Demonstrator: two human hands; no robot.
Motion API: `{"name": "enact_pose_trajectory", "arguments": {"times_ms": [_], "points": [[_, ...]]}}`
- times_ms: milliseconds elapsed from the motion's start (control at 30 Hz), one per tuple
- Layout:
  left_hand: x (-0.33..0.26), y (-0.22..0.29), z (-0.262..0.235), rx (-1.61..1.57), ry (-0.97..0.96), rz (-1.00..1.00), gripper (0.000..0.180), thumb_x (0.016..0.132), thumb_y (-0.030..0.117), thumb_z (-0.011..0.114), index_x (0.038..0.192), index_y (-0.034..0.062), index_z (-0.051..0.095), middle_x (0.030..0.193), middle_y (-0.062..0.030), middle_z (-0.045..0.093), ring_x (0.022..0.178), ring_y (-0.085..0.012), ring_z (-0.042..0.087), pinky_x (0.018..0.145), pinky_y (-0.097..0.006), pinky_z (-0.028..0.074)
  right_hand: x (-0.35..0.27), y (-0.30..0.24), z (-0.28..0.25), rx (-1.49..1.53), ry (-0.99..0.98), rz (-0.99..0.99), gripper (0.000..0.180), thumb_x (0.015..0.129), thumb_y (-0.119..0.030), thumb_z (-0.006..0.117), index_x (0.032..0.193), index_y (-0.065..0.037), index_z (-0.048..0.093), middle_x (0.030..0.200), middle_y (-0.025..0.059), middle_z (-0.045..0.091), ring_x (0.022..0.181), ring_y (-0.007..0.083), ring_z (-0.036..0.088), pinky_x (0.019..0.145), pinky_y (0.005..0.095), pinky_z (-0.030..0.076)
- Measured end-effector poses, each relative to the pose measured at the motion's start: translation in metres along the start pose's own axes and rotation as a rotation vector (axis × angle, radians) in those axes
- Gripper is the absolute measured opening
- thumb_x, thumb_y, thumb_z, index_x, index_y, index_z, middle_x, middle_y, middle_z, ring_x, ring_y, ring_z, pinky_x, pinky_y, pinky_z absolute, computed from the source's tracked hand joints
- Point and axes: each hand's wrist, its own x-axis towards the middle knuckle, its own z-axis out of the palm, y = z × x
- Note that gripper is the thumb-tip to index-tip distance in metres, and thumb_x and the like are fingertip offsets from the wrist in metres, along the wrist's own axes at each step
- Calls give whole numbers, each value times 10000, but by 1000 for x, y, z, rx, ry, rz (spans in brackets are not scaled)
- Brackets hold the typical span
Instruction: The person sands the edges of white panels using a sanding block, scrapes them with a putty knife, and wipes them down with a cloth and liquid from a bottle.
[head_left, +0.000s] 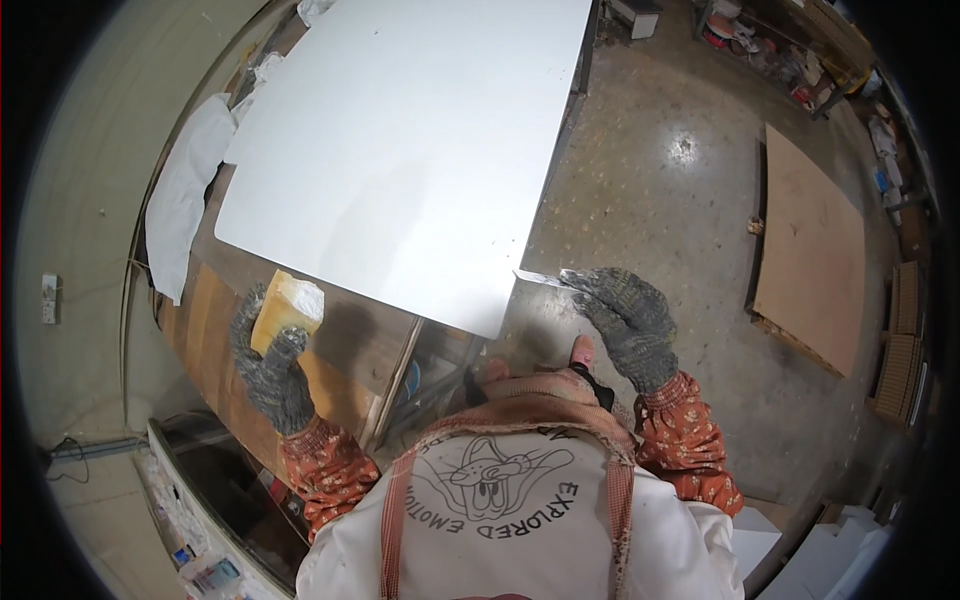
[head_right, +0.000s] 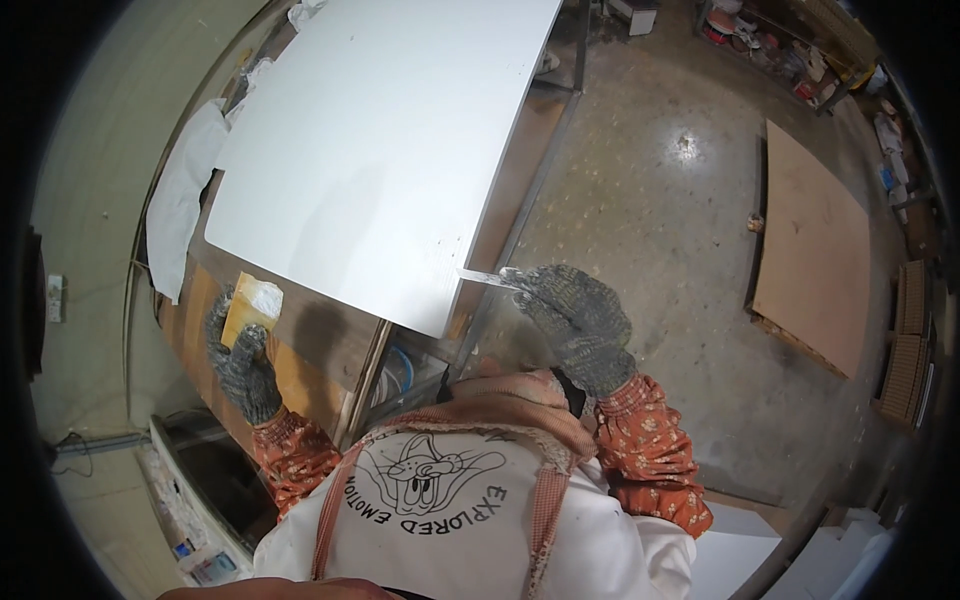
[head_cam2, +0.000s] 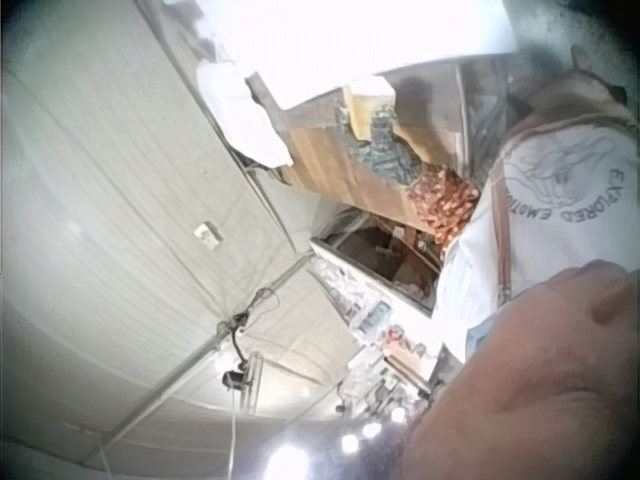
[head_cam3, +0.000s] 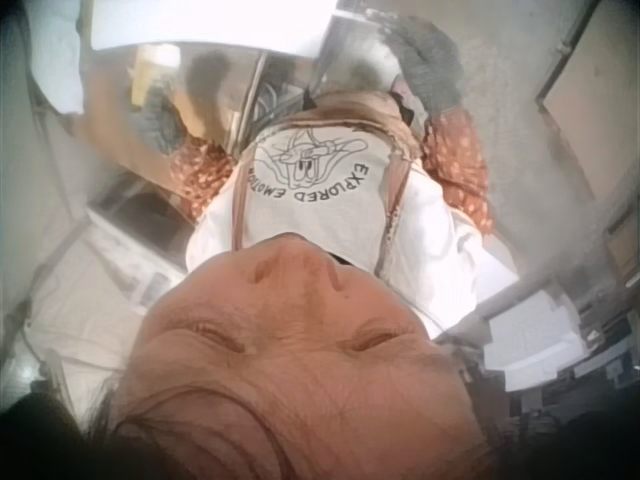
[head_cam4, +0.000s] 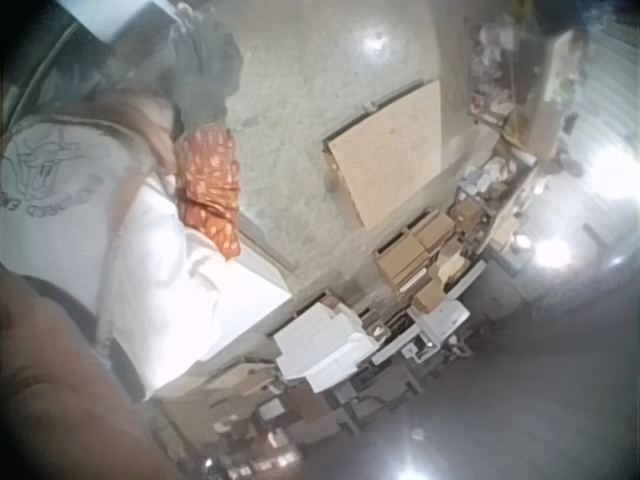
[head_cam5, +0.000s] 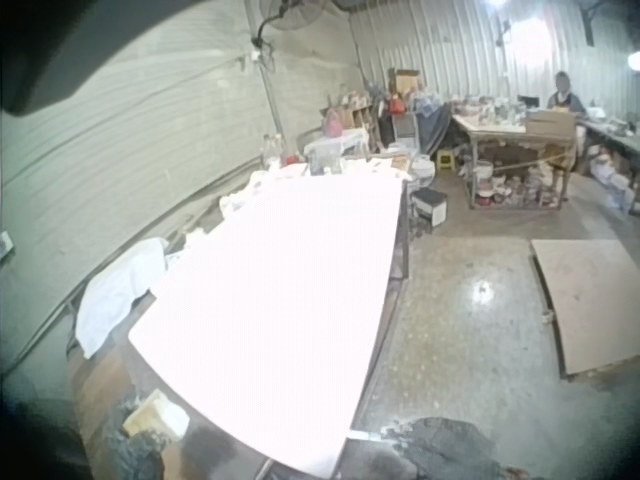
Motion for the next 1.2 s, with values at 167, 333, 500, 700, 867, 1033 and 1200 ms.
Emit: {"name": "enact_pose_trajectory", "arguments": {"times_ms": [167,333,500,700,867,1033,1200], "points": [[1,-5,-10,-54,1,-31,598,669,168,729,1185,-39,509,1119,-102,539,1021,-215,537,869,-323,467,-5,7,10,-23,-111,5,209,836,-80,595,1027,-48,672,1012,90,666,901,247,626,825,348,487],[3,-14,-17,-141,-87,-102,541,717,95,716,1199,-28,505,1148,-97,545,1025,-206,542,868,-318,468,12,-2,7,513,-123,312,201,821,-48,602,1009,-41,673,993,118,651,891,211,617,786,294,500],[1,-20,-19,-133,-71,-40,525,738,86,712,1206,-24,501,1153,-104,553,1023,-206,549,870,-317,471,24,-24,5,713,-141,618,219,874,-105,591,1060,-9,656,897,54,667,778,129,598,749,259,489],[-2,-18,-15,-127,2,-92,568,755,172,704,1240,-18,477,1190,-107,532,1069,-209,527,901,-314,451,29,-25,8,821,-202,611,218,883,-95,562,1040,39,631,856,69,649,725,117,578,664,237,476],[-4,-7,-2,-125,220,-116,575,790,235,678,1261,-14,461,1204,-92,528,1082,-204,519,927,-300,425,33,-21,12,828,69,565,227,881,-109,549,1031,60,576,711,87,596,582,141,544,537,245,456],[-11,-26,-29,-227,165,-249,489,837,167,623,1264,-8,459,1193,-109,538,1073,-201,526,952,-288,395,24,-9,5,1188,156,547,223,888,-102,536,1076,18,548,782,78,614,701,162,591,629,281,492],[28,-63,-84,-347,172,-91,418,890,116,564,1257,-36,435,1132,-139,560,1031,-232,558,926,-343,461,-4,-11,22,1136,298,471,229,884,-86,527,1088,18,537,905,115,623,781,197,623,687,309,509]]}}
